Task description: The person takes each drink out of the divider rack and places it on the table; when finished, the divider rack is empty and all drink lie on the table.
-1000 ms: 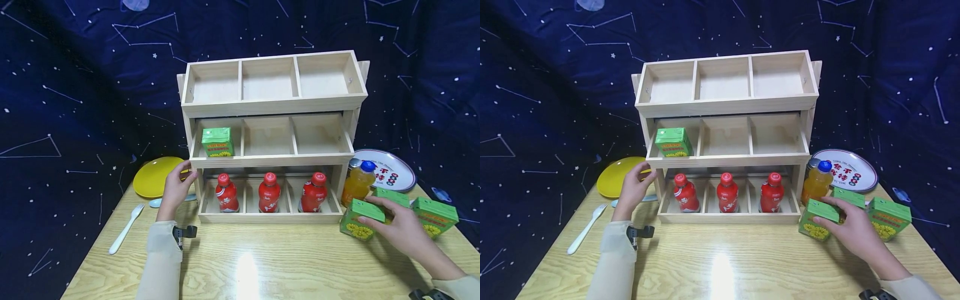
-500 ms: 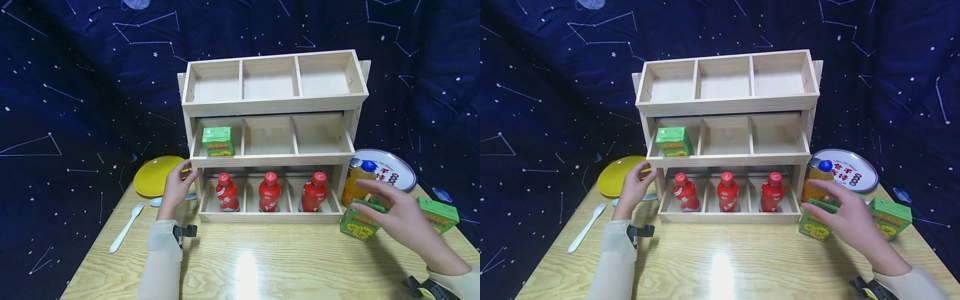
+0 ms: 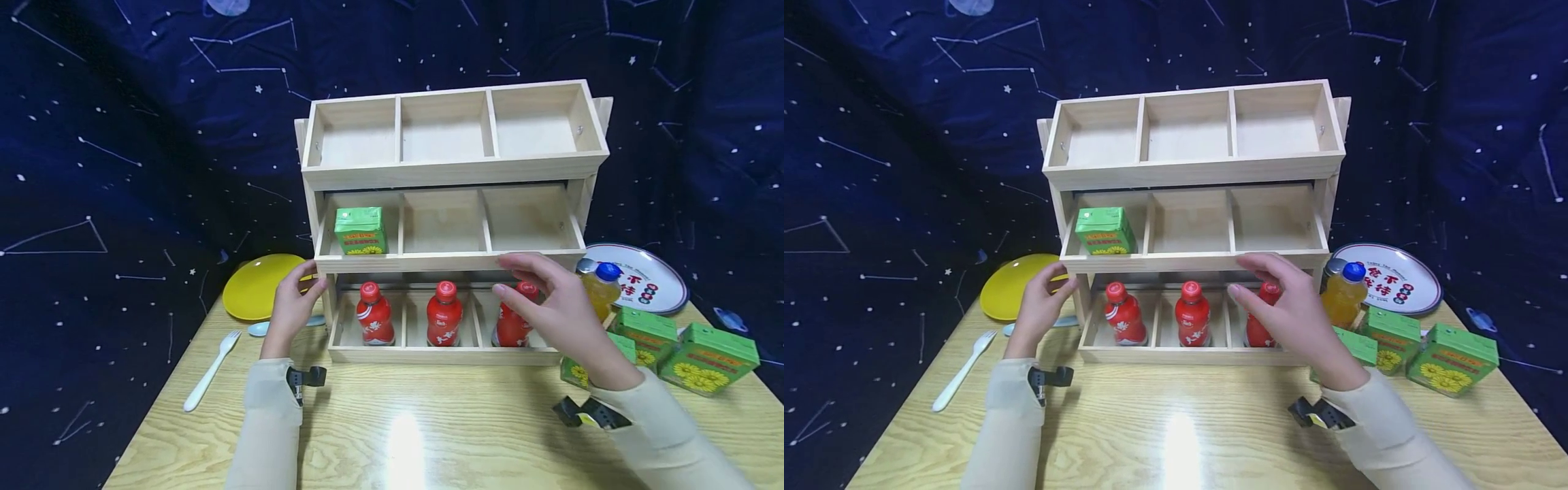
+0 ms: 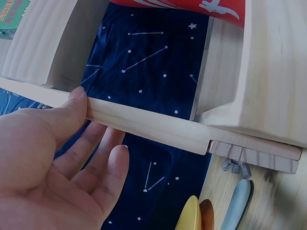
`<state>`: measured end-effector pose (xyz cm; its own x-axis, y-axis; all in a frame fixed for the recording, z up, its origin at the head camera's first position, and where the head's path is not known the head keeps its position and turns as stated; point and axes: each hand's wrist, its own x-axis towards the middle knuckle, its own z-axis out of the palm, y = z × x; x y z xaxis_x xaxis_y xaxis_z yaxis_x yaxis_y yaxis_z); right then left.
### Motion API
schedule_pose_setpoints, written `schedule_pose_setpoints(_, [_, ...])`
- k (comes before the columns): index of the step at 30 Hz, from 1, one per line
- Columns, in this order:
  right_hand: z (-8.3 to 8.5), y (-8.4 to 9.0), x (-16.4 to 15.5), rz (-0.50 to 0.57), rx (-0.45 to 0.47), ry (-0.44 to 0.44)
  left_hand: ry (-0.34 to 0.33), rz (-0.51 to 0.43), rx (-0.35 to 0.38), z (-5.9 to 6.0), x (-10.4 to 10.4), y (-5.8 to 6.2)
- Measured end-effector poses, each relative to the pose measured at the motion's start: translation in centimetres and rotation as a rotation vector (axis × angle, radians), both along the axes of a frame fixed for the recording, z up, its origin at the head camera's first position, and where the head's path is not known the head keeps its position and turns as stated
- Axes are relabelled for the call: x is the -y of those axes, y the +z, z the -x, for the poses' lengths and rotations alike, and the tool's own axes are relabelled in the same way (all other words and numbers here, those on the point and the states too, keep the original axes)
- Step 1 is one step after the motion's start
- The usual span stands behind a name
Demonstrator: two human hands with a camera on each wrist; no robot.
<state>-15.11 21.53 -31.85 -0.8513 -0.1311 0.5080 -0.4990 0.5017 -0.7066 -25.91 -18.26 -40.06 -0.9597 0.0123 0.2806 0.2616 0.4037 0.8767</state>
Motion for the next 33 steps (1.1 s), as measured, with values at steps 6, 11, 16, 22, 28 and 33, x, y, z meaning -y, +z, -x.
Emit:
schedule_pose_setpoints(6, [2.7,1.6,3.3,0.02,-0.026,0.116,0.004,0.003,0.006,0.0,-0.3,0.1])
schedule_pose_setpoints(11, [4.6,2.8,6.5,0.019,-0.063,0.198,-0.011,0.003,-0.015,0.1,-0.6,0.3])
schedule_pose_setpoints(16, [6.3,4.1,9.9,-0.021,-0.088,0.253,-0.006,0.005,-0.005,0.2,-0.6,0.3])
schedule_pose_setpoints(22, [8.4,5.3,13.6,-0.12,-0.07,0.256,0.014,0.002,0.007,0.1,-0.3,0.1])
schedule_pose_setpoints(28, [9.9,5.3,15.8,-0.228,-0.017,0.208,0.02,-0.002,0.002,0.0,-0.1,-0.1])
schedule_pose_setpoints(33, [10.6,4.5,16.4,-0.197,0.013,0.175,0.019,0.008,0.003,0.0,-0.2,0.0])
